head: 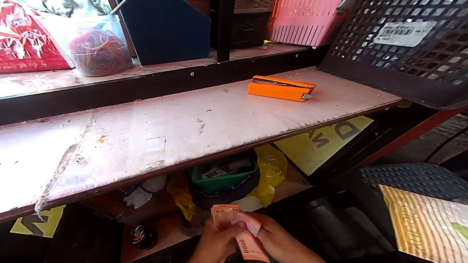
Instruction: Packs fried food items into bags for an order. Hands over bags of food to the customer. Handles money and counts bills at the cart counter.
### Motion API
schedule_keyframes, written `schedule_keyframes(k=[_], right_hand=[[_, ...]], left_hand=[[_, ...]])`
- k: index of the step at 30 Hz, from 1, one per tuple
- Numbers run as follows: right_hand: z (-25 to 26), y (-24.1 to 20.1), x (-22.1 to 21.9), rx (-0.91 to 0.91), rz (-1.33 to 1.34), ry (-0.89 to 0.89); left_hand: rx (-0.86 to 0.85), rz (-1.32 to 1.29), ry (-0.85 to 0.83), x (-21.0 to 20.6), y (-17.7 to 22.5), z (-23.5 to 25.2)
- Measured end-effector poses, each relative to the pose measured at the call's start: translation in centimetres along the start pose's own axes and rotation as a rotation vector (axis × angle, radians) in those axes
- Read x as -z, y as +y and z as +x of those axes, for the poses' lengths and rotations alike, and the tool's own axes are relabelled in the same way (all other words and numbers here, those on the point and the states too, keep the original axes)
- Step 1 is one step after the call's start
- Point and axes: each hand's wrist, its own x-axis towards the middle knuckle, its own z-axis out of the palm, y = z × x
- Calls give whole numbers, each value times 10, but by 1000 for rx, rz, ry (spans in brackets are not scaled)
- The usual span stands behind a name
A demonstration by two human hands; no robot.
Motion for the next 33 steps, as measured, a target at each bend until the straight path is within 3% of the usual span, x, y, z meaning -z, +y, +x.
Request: schedule_keyframes(k=[4, 6, 10, 12, 15, 18, 20, 22, 27, 29, 33], right_hand=[[0, -4, -10, 12, 161, 137], [-1, 2, -15, 106, 209, 194], [1, 6, -25, 242, 73, 245], [3, 5, -22, 237, -76, 229], [10, -15, -2, 247, -344, 318], [35, -49, 23, 525, -646, 523], [57, -60, 31, 606, -854, 481], [70, -58, 31, 557, -996, 372], [72, -62, 35, 307, -1026, 96], [79, -66, 39, 188, -1070, 34], [97, -69, 37, 111, -1174, -36]], left_hand=[[-44, 16, 263, -9, 4, 0], [-124, -3, 297, -11, 3, -1], [-51, -13, 16, -6, 0, -6], [-36, -46, -35, -4, 1, -6], [-216, 0, -12, 0, 11, -2], [-488, 341, 67, 9, 60, 3], [-571, 619, 182, 21, 90, 10], [-528, 883, 257, 30, 106, 20], [-206, 1415, -28, 42, 100, 27], [-235, 1529, -97, 47, 86, 26], [-454, 1564, -145, 60, 65, 19]])
